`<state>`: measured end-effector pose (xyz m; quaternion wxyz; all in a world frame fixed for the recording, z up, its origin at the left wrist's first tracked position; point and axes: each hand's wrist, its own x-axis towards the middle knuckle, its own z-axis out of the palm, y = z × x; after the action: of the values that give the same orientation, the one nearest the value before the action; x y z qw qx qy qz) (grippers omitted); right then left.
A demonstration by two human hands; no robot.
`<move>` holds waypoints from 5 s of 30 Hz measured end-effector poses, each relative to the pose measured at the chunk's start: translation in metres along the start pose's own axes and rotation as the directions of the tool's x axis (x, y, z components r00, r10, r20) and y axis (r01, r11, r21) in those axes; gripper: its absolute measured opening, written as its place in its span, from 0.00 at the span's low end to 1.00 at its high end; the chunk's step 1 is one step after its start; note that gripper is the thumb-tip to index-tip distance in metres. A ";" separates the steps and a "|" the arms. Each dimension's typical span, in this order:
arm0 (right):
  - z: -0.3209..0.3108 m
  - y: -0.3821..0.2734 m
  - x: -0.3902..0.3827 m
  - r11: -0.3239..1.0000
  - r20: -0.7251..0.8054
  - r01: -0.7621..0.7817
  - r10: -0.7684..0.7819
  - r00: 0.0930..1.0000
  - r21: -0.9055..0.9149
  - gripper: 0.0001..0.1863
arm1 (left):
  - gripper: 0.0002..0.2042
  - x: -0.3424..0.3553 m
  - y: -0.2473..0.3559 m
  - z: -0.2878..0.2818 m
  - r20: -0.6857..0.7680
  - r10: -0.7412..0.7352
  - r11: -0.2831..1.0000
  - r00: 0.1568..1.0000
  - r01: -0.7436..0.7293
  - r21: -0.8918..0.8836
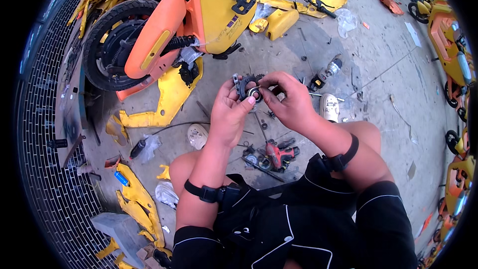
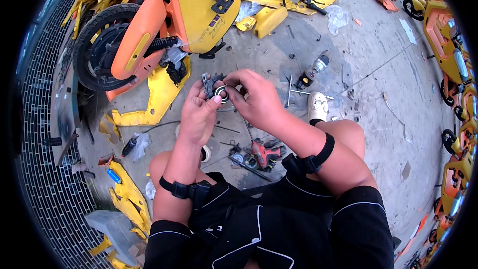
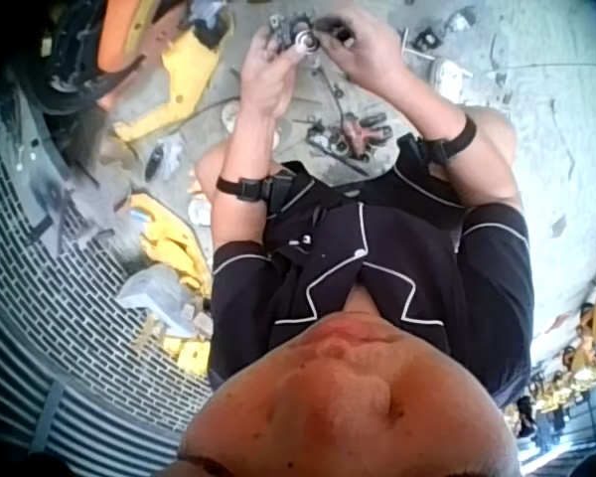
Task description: The person uses a power drill to secure parts onto a sprocket, handles a drive chain, and positions the assembly onto the axle area of a scooter frame.
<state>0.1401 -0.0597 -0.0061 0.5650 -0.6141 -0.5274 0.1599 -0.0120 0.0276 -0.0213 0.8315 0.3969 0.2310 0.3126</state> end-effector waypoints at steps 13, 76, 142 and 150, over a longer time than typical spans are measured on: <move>0.012 0.002 -0.002 0.974 0.015 -0.150 0.149 0.989 0.169 0.13 | 0.24 -0.003 -0.001 -0.006 -0.015 0.040 0.997 0.999 -0.039 0.070; -0.005 -0.007 0.002 0.998 -0.105 0.047 -0.050 0.993 -0.035 0.11 | 0.16 -0.001 -0.017 0.012 -0.059 0.215 0.943 0.975 -0.191 0.274; -0.016 -0.011 0.005 0.973 -0.069 0.064 -0.081 0.994 -0.221 0.08 | 0.18 -0.005 -0.013 0.006 -0.034 0.190 0.930 0.981 -0.168 0.328; -0.018 -0.008 0.006 0.965 -0.072 0.085 -0.106 0.992 -0.248 0.09 | 0.17 -0.005 -0.010 0.008 -0.026 0.179 0.928 0.984 -0.159 0.336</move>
<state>0.1527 -0.0655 0.0085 0.5138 -0.6591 -0.5477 0.0403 -0.0077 0.0152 -0.0239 0.7156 0.5411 0.2688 0.3506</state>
